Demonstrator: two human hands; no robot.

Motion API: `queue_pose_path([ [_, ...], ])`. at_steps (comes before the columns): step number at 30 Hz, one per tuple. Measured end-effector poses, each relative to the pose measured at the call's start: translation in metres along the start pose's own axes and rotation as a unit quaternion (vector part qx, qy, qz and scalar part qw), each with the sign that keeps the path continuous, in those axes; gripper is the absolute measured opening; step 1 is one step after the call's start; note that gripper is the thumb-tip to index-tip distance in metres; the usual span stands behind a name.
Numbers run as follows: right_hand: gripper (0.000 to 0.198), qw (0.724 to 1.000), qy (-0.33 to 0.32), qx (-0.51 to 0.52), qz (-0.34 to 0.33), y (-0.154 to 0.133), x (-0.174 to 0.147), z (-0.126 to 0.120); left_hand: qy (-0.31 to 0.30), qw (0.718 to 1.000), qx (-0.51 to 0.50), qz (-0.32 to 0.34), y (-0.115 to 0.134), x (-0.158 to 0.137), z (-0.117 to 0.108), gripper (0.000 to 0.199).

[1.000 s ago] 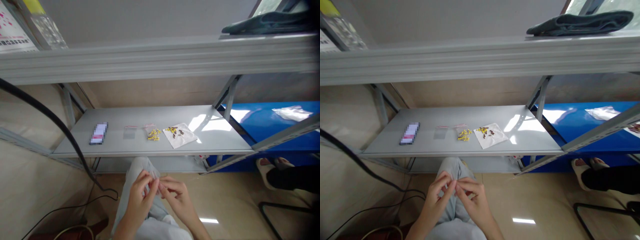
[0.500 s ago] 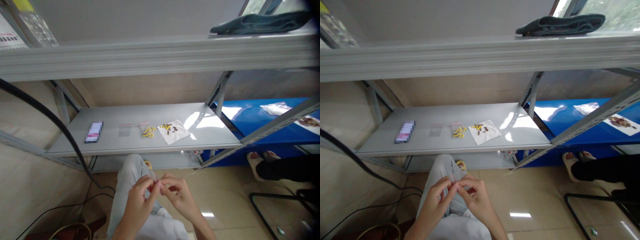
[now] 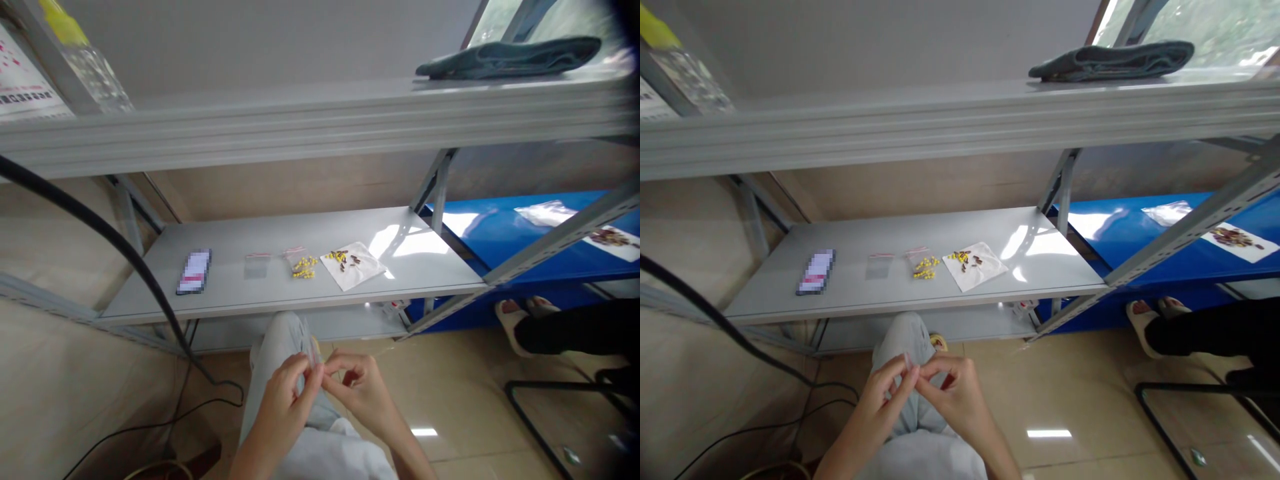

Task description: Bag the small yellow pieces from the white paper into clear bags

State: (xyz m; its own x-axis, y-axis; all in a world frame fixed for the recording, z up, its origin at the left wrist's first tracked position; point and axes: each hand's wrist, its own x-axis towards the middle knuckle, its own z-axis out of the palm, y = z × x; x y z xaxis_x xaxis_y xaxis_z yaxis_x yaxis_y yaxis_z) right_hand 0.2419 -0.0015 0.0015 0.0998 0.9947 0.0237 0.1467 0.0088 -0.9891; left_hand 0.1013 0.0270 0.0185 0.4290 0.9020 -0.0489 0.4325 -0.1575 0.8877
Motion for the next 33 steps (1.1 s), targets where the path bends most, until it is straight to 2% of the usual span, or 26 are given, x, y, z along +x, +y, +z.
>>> queue_pose_path([
  [5,0.022,0.999,0.014,0.011,-0.027,-0.004,0.001,0.008,0.025,0.999,-0.034,0.009,-0.003,0.001,-0.005,0.035],
  [9,0.024,0.995,-0.074,0.056,0.018,-0.007,-0.002,0.006,0.015,0.998,-0.053,0.036,-0.002,0.002,-0.011,0.044],
  [11,0.026,0.991,-0.098,0.073,0.045,-0.006,-0.004,0.005,0.001,0.998,-0.049,0.033,-0.003,0.002,-0.013,0.044],
  [16,0.026,0.994,-0.051,0.074,0.063,-0.001,-0.003,0.006,0.011,0.999,-0.048,0.004,-0.007,-0.003,-0.009,0.035],
  [23,0.022,0.997,-0.036,0.057,0.049,0.0,-0.001,0.007,0.024,0.998,-0.055,-0.012,-0.001,-0.004,-0.006,0.03],
  [33,0.013,0.999,0.011,0.007,0.048,0.004,-0.002,0.014,0.065,0.996,-0.059,-0.013,-0.005,-0.005,-0.002,0.039],
])
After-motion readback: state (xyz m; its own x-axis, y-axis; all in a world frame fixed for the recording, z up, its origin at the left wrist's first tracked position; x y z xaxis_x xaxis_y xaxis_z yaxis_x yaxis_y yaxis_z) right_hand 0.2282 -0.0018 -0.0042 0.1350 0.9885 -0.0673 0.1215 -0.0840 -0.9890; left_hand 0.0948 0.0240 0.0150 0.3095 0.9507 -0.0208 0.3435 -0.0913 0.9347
